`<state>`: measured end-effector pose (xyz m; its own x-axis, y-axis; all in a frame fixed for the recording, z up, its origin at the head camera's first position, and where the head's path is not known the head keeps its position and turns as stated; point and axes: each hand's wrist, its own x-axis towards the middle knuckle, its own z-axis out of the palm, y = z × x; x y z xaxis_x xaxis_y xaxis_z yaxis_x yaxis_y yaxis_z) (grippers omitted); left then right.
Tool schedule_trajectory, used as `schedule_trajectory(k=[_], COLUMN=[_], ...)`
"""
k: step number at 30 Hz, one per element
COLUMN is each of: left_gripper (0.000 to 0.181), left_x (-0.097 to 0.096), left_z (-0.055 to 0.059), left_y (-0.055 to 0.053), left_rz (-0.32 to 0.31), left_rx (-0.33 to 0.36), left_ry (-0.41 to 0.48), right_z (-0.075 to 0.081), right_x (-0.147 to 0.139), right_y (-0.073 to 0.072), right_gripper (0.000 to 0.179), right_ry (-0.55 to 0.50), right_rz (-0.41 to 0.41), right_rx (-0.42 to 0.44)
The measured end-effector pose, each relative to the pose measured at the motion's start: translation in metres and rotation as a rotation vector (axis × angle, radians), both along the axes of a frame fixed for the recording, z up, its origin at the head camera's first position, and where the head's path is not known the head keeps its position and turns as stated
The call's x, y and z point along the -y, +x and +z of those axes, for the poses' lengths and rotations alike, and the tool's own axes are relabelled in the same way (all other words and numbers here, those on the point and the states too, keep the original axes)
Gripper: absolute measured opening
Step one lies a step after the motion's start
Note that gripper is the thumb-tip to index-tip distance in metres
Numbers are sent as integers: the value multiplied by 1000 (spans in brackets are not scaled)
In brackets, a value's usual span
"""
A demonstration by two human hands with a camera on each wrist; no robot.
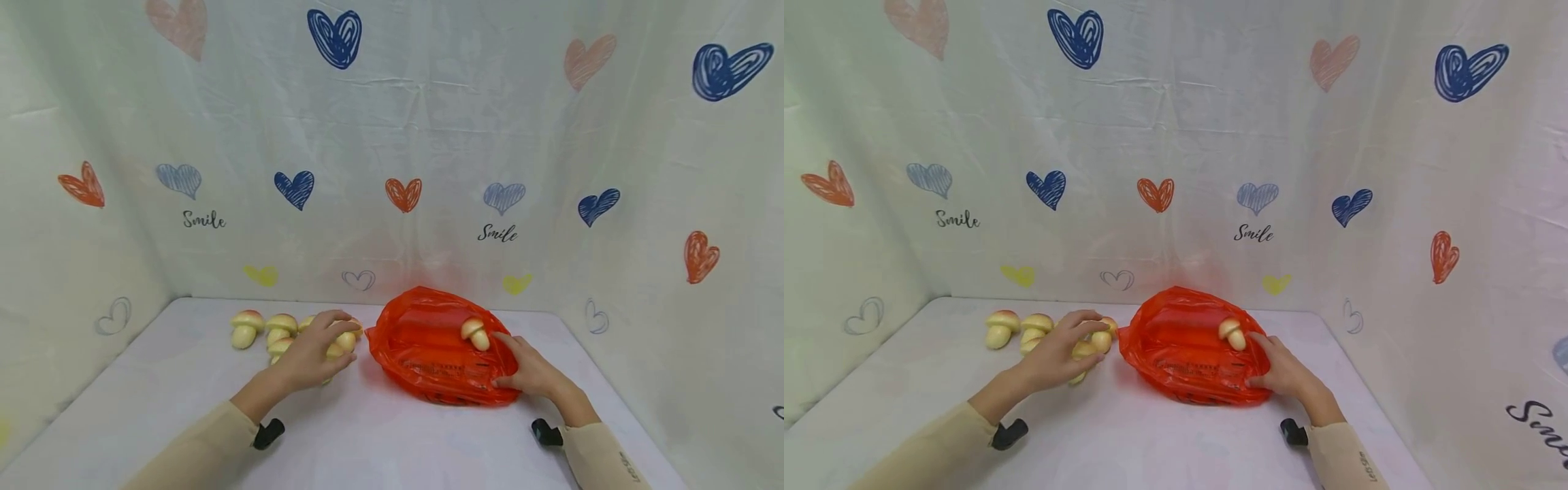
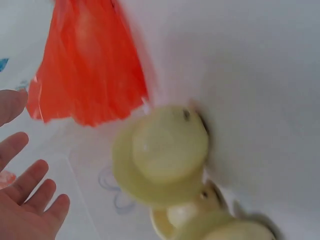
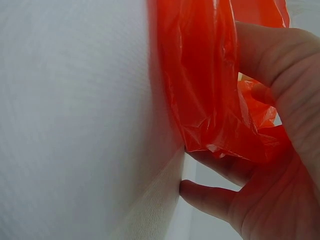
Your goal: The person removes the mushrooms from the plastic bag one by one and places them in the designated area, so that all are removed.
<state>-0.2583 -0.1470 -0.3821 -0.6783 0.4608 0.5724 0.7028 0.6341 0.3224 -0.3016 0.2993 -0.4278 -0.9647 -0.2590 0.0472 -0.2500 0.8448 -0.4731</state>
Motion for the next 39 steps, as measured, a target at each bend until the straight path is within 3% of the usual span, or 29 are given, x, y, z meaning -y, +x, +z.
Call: schedule_trajectory(k=[10,21,25,30,39], left_gripper=[40,37,37,38,45], left_x=[-50,-102,-119,-138,-166], left_z=[1,-1,-2,-1,0], left_y=[-3,-9,-14,-20,-36], left_rz=[-130,-168,-185,-187,-129], left_rx=[-23,-80,-41,55,187], left_ry=[17,-53,-46,-21,-119], right_z=[-2,0,0,0,0], right_x=[-3,0,0,0,-1], right_y=[-1,0,1,1,-1], right_gripper=[94,96,96,96,96], right_ry=[-7,-20,-19,-16,-7], right_rz=[12,-7,-2,3,3], right_rx=[-14,13,12,8,5])
